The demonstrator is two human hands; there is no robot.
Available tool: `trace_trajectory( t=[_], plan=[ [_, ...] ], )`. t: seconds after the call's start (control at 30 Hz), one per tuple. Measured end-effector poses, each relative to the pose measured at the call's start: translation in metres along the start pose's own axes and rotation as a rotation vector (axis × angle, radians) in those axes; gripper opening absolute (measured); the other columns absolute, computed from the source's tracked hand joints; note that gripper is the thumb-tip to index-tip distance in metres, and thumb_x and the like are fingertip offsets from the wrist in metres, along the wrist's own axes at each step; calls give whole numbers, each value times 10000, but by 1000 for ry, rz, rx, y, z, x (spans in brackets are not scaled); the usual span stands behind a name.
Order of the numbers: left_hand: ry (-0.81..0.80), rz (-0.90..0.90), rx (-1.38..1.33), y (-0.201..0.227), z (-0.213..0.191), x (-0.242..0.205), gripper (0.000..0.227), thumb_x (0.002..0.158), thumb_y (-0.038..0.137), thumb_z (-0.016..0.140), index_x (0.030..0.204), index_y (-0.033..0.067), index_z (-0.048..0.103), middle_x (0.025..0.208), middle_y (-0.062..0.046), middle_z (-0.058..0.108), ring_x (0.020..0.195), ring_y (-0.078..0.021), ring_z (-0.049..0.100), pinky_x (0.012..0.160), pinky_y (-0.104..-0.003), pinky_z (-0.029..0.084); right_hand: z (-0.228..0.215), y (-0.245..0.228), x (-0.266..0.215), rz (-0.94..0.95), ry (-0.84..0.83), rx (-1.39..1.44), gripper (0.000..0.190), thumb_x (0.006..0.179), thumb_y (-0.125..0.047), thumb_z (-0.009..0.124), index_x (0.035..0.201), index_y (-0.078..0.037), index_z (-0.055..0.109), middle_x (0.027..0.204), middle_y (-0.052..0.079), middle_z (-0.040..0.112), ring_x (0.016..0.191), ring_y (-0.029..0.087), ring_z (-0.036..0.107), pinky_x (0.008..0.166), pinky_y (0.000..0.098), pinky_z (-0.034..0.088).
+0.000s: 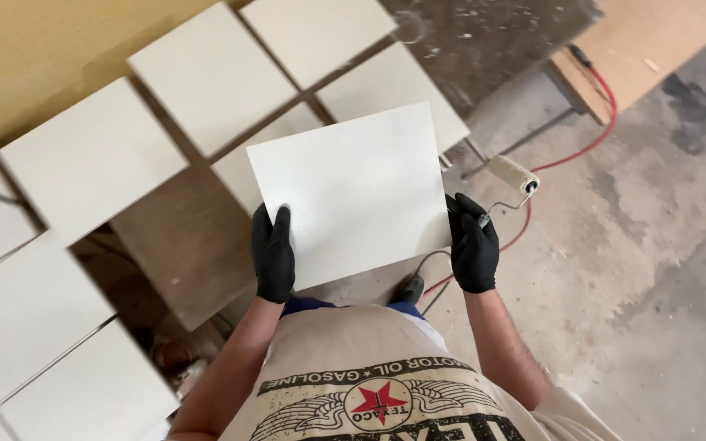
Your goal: The person uses a small paint roller to apply white paint to several square panels laid out on a workbench. They systematically roll the paint onto each panel, occasionally dipping the roller into a paint tray to reload it.
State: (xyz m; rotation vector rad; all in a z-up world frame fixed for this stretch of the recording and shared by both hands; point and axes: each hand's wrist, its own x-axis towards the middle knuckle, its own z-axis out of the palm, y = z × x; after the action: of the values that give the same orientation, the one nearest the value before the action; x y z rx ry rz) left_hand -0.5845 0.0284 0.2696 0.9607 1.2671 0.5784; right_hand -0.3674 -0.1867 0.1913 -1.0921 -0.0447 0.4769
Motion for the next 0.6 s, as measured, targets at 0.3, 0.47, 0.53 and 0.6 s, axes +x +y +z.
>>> trace_trajectory(
  t=[0.3, 0.47, 0.53, 0.6],
  plan=[
    [-134, 546, 259, -124, 286, 28, 469, 1103, 237, 608, 1528, 99, 467, 1314, -146, 583, 1192, -259, 613, 1023, -411, 532, -213, -108, 157, -112, 225, 99, 234, 989, 77, 549, 1170, 14, 683, 1165, 196, 736, 1191, 325, 697, 1135, 451, 479],
    [-105, 757, 579, -148, 391, 75, 651, 1082, 271, 659, 1585, 33, 320, 1286, -265, 511, 1192, -466, 598, 936, -541, 553, -254, -141, 282, -169, 127, -47, 248, 1010, 17, 564, 1231, 21, 677, 1213, 207, 715, 1246, 323, 656, 1148, 462, 441],
    [-92, 704, 664, -142, 429, 100, 744, 1046, 379, 705, 1574, 6, 336, 1365, -301, 493, 1295, -473, 535, 1039, -552, 490, -259, -142, 337, -164, 113, -95, 235, 1010, -4, 581, 1218, 1, 691, 1192, 180, 729, 1210, 293, 673, 1118, 447, 464],
    [-73, 661, 743, -123, 463, 125, 851, 1011, 487, 751, 1562, -23, 351, 1444, -338, 475, 1398, -480, 472, 1143, -563, 428, -249, -148, 387, -169, 90, -136, 221, 1011, -25, 598, 1204, -20, 704, 1171, 153, 742, 1175, 264, 691, 1088, 432, 487]
  ],
)
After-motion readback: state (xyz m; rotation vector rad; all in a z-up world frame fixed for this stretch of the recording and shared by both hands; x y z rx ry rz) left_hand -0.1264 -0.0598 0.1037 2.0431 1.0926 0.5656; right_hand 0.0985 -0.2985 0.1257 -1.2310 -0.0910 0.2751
